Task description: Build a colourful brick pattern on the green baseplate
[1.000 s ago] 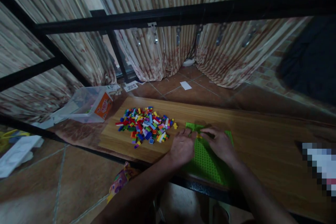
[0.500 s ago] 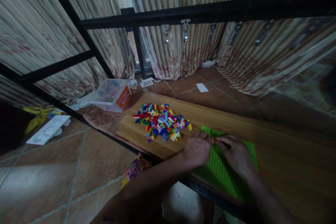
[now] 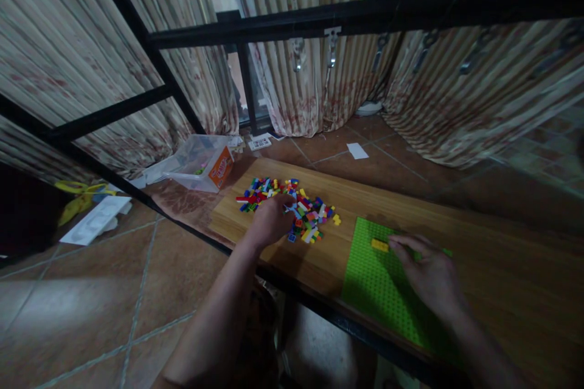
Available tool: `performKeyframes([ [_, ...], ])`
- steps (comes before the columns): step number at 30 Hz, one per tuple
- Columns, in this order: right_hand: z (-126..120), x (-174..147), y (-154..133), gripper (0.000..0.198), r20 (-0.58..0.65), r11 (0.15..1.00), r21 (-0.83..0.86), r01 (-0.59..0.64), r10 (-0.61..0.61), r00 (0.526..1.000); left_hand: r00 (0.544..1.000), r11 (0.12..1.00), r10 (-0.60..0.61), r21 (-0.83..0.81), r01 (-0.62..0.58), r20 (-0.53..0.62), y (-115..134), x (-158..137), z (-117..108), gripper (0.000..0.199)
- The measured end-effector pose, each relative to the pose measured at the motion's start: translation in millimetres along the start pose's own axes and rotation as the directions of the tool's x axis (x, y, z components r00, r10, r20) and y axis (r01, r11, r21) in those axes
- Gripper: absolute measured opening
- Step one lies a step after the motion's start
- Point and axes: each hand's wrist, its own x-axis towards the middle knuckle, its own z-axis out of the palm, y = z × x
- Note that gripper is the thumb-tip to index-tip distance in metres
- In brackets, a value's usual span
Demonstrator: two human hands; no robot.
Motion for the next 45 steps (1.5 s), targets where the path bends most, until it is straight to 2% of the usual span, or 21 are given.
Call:
performKeyframes([
  [3, -0.9, -1.9, 0.0, 0.031, 0.005, 1.000, -0.008, 0.027, -0.027, 1.000, 0.996, 0.999, -0.017, 0.050, 0.012, 0.084, -20.8, -3.9, -8.5, 0.040],
  [7, -1.9, -3.1, -1.4, 0.031, 0.008, 0.999, -0.001, 0.054, -0.054, 0.999, 0.993, 0.990, 0.004, 0.137, -0.021, 0.119, -32.1, -8.0, -3.6, 0.043],
  [11, -2.3, -3.2, -3.3, 0.033, 0.008, 0.999, -0.004, 0.045, -0.045, 0.999, 0.994, 0.978, 0.007, 0.206, -0.030, 0.109, -28.9, -9.2, 4.3, 0.045],
  [18, -1.5, -3.8, -5.2, 0.035, 0.025, 0.999, -0.012, 0.033, -0.033, 0.999, 0.994, 0.952, 0.032, 0.299, -0.061, 0.100, -21.1, -5.0, 17.4, 0.026],
  [25, -0.4, -4.5, -4.7, 0.031, 0.027, 0.999, 0.007, 0.038, -0.038, 0.999, 0.999, 0.952, 0.005, 0.305, -0.020, 0.049, -21.6, -0.8, 24.2, 0.041],
  [30, 0.0, -3.8, -9.0, 0.029, 0.026, 0.999, 0.012, 0.034, -0.034, 0.999, 0.999, 0.967, -0.032, 0.253, 0.031, 0.001, -21.4, 1.5, 16.8, 0.042],
  [33, -0.1, -2.1, -15.9, 0.028, 0.006, 0.999, 0.030, 0.025, -0.026, 1.000, 0.999, 0.992, -0.037, 0.118, 0.039, -0.020, -16.4, 2.9, 7.0, 0.041],
  [35, -0.3, -1.0, -23.6, 0.026, 0.001, 0.998, 0.069, 0.007, -0.007, 1.000, 1.000, 0.995, -0.001, -0.096, 0.002, 0.013, -8.8, 3.0, 3.9, 0.040],
  [36, -0.4, -0.6, -28.5, 0.025, 0.003, 0.995, 0.103, -0.008, 0.007, 1.000, 0.998, 0.972, 0.040, -0.234, -0.027, 0.049, -3.5, 2.6, 4.7, 0.039],
  [38, -0.1, 0.1, -39.9, 0.025, 0.016, 0.976, 0.216, -0.039, 0.037, 0.999, 0.982, 0.866, 0.136, -0.498, -0.055, 0.128, 9.7, 0.9, 11.9, 0.039],
  [40, 1.2, 0.5, -51.8, 0.027, 0.048, 0.937, 0.346, -0.057, 0.043, 0.998, 0.955, 0.746, 0.219, -0.665, -0.032, 0.199, 25.3, -2.3, 24.8, 0.042],
  [42, 3.5, 0.3, -61.9, 0.030, 0.090, 0.881, 0.466, -0.085, 0.048, 0.995, 0.930, 0.684, 0.269, -0.729, -0.003, 0.249, 41.1, -6.5, 39.7, 0.043],
  [45, 7.6, -1.3, -69.9, 0.032, 0.163, 0.796, 0.586, -0.152, 0.069, 0.984, 0.893, 0.663, 0.340, -0.748, -0.004, 0.296, 60.9, -12.4, 57.9, 0.039],
])
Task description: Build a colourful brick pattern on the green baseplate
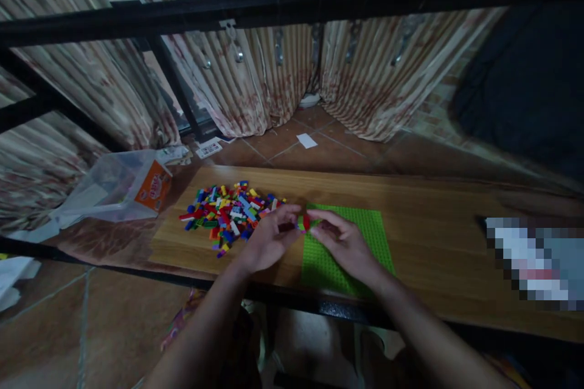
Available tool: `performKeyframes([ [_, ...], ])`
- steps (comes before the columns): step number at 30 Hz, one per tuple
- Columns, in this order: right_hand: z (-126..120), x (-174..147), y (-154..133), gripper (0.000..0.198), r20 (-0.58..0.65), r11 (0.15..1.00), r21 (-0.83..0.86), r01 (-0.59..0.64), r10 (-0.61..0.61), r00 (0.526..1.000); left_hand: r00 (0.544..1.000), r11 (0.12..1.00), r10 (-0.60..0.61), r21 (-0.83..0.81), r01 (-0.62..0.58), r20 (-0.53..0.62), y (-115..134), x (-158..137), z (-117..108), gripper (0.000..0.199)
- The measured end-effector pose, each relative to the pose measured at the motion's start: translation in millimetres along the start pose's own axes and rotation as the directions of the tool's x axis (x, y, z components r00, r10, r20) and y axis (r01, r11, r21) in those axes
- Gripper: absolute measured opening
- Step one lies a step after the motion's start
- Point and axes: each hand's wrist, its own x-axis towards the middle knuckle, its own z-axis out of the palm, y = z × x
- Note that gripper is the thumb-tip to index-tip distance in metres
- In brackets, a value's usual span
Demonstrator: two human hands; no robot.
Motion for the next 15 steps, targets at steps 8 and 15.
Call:
performKeyframes([
  [8, -2.3, -4.6, 9.0, 0.025, -0.019, 0.968, 0.237, -0.087, 0.094, 0.995, 0.993, 0.999, 0.024, -0.043, -0.019, 0.112, 4.6, 8.1, 23.4, 0.019],
  [15, -6.2, -4.0, 10.2, 0.032, -0.048, 0.937, 0.316, -0.147, 0.170, 0.984, 0.995, 0.987, -0.088, -0.128, 0.094, 0.054, -1.2, 12.0, 24.4, 0.025],
])
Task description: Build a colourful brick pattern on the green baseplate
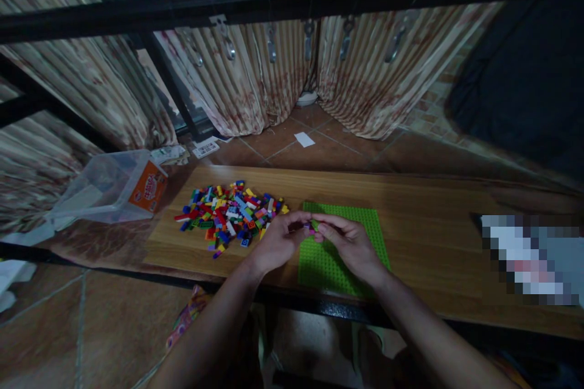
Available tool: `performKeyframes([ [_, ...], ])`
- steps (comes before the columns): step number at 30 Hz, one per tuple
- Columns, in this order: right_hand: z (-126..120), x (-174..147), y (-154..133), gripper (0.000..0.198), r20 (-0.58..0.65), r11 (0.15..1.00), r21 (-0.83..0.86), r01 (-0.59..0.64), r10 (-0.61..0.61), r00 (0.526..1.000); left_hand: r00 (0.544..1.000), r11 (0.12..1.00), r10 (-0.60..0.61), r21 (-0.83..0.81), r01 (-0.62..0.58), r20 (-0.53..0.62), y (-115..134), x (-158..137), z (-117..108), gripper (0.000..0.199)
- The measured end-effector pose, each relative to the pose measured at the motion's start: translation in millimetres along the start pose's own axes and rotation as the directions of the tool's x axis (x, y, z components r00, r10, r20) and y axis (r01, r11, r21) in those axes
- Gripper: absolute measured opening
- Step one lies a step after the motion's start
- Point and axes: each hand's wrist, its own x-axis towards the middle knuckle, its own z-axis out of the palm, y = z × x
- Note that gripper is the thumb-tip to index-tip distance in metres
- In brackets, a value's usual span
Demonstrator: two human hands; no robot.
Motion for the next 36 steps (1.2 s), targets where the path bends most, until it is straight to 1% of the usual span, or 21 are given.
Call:
performKeyframes([
  [2, -0.2, 1.0, 1.3, 0.034, -0.004, 1.000, 0.015, -0.008, 0.008, 1.000, 0.998, 0.994, -0.057, -0.099, 0.055, -0.023, -1.5, 0.2, 1.5, 0.030],
  [4, -0.7, 2.0, 4.3, 0.035, -0.007, 1.000, -0.015, 0.001, -0.001, 1.000, 0.991, 0.974, -0.117, -0.204, 0.101, -0.065, -2.5, 0.0, 3.4, 0.033],
  [8, -2.0, 2.7, 10.8, 0.037, -0.042, 0.978, -0.193, 0.079, -0.089, 0.995, 0.962, 0.919, -0.231, -0.357, 0.166, -0.147, -3.4, 0.1, 5.9, 0.032],
  [11, -1.6, 1.1, 10.5, 0.037, -0.043, 0.939, -0.323, 0.122, -0.144, 0.989, 0.944, 0.872, -0.287, -0.452, 0.189, -0.160, -4.2, 0.7, 6.7, 0.029],
  [14, 0.0, -1.4, 5.6, 0.029, -0.006, 0.897, -0.414, 0.152, -0.170, 0.985, 0.943, 0.831, -0.306, -0.519, 0.198, -0.131, -4.6, 0.6, 8.3, 0.031],
  [18, 1.3, -4.0, -1.1, 0.024, 0.059, 0.847, -0.475, 0.237, -0.238, 0.970, 0.948, 0.805, -0.309, -0.552, 0.216, -0.079, -3.8, -0.2, 10.3, 0.039],
  [21, 1.6, -4.7, -2.7, 0.023, 0.076, 0.821, -0.496, 0.283, -0.284, 0.956, 0.947, 0.802, -0.316, -0.548, 0.236, -0.053, -3.6, 0.0, 10.2, 0.039],
  [25, 2.7, -4.8, -1.5, 0.027, 0.075, 0.820, -0.480, 0.312, -0.316, 0.946, 0.949, 0.804, -0.308, -0.552, 0.221, -0.069, -5.8, 0.2, 11.0, 0.036],
  [29, 2.7, -5.4, -2.4, 0.019, 0.107, 0.799, -0.486, 0.353, -0.347, 0.932, 0.947, 0.790, -0.309, -0.578, 0.203, -0.089, -7.9, -0.1, 12.9, 0.034],
  [32, 1.1, -6.0, -4.3, 0.018, 0.132, 0.795, -0.486, 0.362, -0.343, 0.930, 0.947, 0.785, -0.316, -0.577, 0.225, -0.061, -8.6, 0.0, 12.9, 0.033],
  [36, -0.5, -6.0, -4.7, 0.019, 0.156, 0.816, -0.461, 0.350, -0.314, 0.937, 0.941, 0.781, -0.337, -0.568, 0.258, -0.036, -9.6, 0.0, 10.8, 0.033],
])
